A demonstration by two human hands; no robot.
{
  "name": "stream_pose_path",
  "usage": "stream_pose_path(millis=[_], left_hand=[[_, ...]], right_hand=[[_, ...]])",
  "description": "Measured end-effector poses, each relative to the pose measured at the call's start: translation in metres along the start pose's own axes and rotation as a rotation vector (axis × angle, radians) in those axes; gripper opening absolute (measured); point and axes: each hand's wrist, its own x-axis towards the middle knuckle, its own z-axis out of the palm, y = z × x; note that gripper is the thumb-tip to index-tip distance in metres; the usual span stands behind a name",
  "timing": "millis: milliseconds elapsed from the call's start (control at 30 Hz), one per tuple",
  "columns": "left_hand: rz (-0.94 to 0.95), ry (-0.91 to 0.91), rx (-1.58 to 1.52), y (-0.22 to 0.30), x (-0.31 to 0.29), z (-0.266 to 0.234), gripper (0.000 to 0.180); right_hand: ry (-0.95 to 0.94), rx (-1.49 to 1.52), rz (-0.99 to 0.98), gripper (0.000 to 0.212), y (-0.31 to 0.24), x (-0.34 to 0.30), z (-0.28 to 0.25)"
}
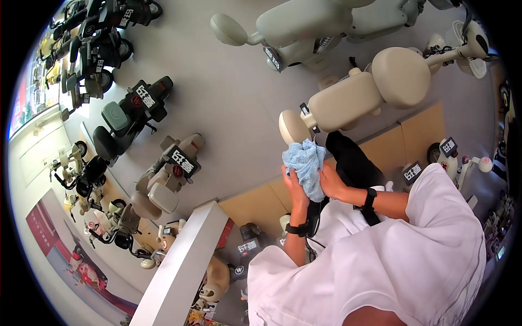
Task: The person wipes the seats, handlebars, and baskets of several electric scooters with a cloth, moving from one scooter to the next.
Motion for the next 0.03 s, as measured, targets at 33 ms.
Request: stream_pose_path(millis=[33], left_hand=[[-0.028, -0.051, -0.074, 0.0174, -0.0046, 0.0021, 0.042]], right_hand=[[-0.108, 0.033, -0.018, 0.053, -0.0088, -0.0028, -0.0035]])
